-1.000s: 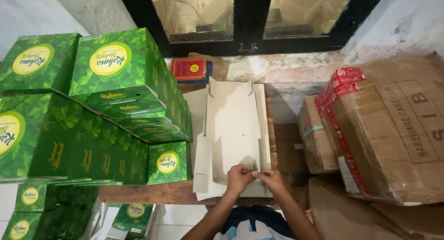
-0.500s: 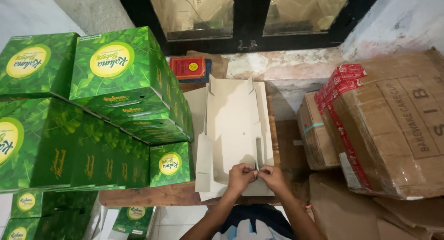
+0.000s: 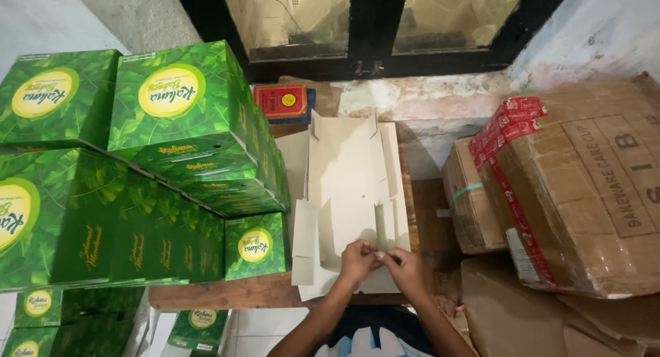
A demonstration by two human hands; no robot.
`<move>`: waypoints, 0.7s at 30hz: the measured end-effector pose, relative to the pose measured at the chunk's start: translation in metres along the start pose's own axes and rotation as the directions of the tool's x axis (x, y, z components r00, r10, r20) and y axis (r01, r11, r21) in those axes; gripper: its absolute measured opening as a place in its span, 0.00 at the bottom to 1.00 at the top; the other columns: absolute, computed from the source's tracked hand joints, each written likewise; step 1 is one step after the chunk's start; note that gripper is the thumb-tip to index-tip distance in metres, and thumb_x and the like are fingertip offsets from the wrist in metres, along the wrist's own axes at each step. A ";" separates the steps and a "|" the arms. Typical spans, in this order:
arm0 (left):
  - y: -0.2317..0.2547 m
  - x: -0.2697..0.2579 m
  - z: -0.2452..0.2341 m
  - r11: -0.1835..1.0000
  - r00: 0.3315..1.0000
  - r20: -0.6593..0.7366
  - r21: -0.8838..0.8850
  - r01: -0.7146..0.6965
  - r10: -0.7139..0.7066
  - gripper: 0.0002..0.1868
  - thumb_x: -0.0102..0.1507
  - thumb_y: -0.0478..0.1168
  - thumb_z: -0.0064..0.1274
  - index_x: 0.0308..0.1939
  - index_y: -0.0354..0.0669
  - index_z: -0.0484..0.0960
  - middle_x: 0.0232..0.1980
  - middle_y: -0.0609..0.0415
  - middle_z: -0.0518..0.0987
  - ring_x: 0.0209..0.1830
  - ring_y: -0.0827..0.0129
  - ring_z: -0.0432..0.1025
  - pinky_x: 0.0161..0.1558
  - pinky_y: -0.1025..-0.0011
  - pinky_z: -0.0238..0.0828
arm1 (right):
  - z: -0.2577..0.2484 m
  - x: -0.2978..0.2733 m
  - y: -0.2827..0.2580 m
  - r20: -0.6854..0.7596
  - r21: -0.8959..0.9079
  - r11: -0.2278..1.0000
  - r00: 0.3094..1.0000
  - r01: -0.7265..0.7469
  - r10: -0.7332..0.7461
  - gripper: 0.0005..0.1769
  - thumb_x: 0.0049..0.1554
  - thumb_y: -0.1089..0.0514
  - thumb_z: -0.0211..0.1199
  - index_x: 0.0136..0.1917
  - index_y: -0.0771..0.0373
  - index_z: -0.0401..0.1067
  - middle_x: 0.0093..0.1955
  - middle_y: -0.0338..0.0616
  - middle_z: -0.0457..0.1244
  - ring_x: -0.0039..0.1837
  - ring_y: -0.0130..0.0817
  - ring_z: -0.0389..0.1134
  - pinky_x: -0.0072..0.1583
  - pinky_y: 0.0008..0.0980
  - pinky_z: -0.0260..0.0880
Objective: Folding and assembling cardboard bakery boxes.
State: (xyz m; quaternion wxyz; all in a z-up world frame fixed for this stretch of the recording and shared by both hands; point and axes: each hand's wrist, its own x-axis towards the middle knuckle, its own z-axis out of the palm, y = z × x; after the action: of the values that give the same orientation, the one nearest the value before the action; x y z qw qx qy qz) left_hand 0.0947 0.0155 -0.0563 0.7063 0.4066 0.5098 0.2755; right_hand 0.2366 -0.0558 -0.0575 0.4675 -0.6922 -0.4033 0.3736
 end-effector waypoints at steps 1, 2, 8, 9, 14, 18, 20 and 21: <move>-0.005 0.004 -0.001 1.000 1.000 0.002 0.002 0.003 -0.003 0.06 0.60 0.25 0.61 0.39 0.31 0.80 0.38 0.49 0.82 0.36 0.70 0.78 0.37 0.69 0.83 | -0.002 -0.001 -0.020 -0.002 0.001 1.000 1.000 -0.003 0.003 0.11 0.56 0.57 0.69 0.36 0.67 0.79 0.30 0.41 0.69 0.35 0.25 0.65 0.39 0.28 0.66; -0.010 0.007 -0.001 1.000 1.000 0.011 -0.006 0.022 -0.022 0.05 0.60 0.25 0.59 0.38 0.32 0.80 0.38 0.50 0.83 0.36 0.70 0.78 0.37 0.69 0.84 | -0.004 -0.003 -0.041 0.020 -0.093 0.993 0.997 0.077 -0.075 0.12 0.53 0.55 0.70 0.37 0.67 0.79 0.31 0.45 0.70 0.35 0.29 0.68 0.39 0.30 0.67; -0.008 0.009 -0.003 0.934 0.979 0.005 0.297 -0.197 0.205 0.05 0.57 0.29 0.56 0.36 0.36 0.86 0.33 0.47 0.84 0.32 0.64 0.79 0.36 0.65 0.79 | 0.004 -0.010 -0.072 0.104 -0.633 0.758 0.987 0.160 -0.121 0.14 0.50 0.48 0.67 0.36 0.61 0.79 0.36 0.55 0.69 0.42 0.52 0.70 0.46 0.48 0.66; -0.008 0.010 -0.004 0.823 0.935 0.032 0.465 -0.327 0.353 0.07 0.56 0.30 0.57 0.35 0.37 0.89 0.31 0.45 0.84 0.32 0.60 0.79 0.37 0.63 0.77 | 0.009 -0.010 -0.065 0.058 -0.740 0.631 0.957 0.232 -0.284 0.16 0.48 0.47 0.67 0.32 0.63 0.75 0.35 0.55 0.67 0.44 0.55 0.68 0.49 0.53 0.64; -0.009 0.010 -0.003 0.744 0.899 0.114 0.522 -0.416 0.423 0.09 0.59 0.34 0.56 0.39 0.38 0.88 0.33 0.41 0.83 0.33 0.54 0.79 0.39 0.62 0.77 | 0.009 -0.001 -0.062 0.028 -0.733 0.663 0.981 0.151 -0.192 0.14 0.50 0.49 0.66 0.32 0.61 0.73 0.35 0.54 0.66 0.45 0.55 0.67 0.49 0.54 0.62; 0.018 -0.003 -0.001 0.858 0.963 0.108 0.437 -0.269 0.247 0.14 0.63 0.43 0.57 0.43 0.34 0.85 0.34 0.44 0.84 0.32 0.59 0.81 0.38 0.64 0.78 | 0.004 0.000 -0.062 0.023 -0.740 0.664 0.990 0.112 -0.141 0.15 0.54 0.48 0.64 0.34 0.61 0.74 0.36 0.53 0.68 0.46 0.54 0.68 0.50 0.54 0.64; 0.013 -0.006 -0.001 0.894 0.983 0.124 0.410 -0.178 0.139 0.18 0.65 0.47 0.54 0.44 0.33 0.85 0.34 0.45 0.84 0.33 0.59 0.81 0.39 0.65 0.77 | -0.007 0.008 -0.049 0.038 -0.688 0.725 0.999 0.012 0.019 0.17 0.54 0.45 0.65 0.37 0.61 0.75 0.38 0.54 0.69 0.46 0.54 0.70 0.50 0.50 0.67; 0.011 -0.007 -0.001 0.919 0.989 0.144 0.386 -0.083 0.029 0.23 0.67 0.52 0.51 0.44 0.32 0.85 0.35 0.46 0.84 0.34 0.60 0.80 0.39 0.65 0.77 | -0.013 0.012 -0.043 0.062 -0.635 0.766 0.982 -0.099 0.177 0.19 0.54 0.42 0.66 0.40 0.61 0.77 0.41 0.54 0.70 0.47 0.54 0.72 0.50 0.47 0.71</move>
State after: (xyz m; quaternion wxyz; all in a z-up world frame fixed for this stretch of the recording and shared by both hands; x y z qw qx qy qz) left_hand 0.0913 0.0160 -0.0440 0.6357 0.5715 0.4935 0.1604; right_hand 0.2440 -0.0389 -0.0146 0.1561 -0.8129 -0.4797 0.2911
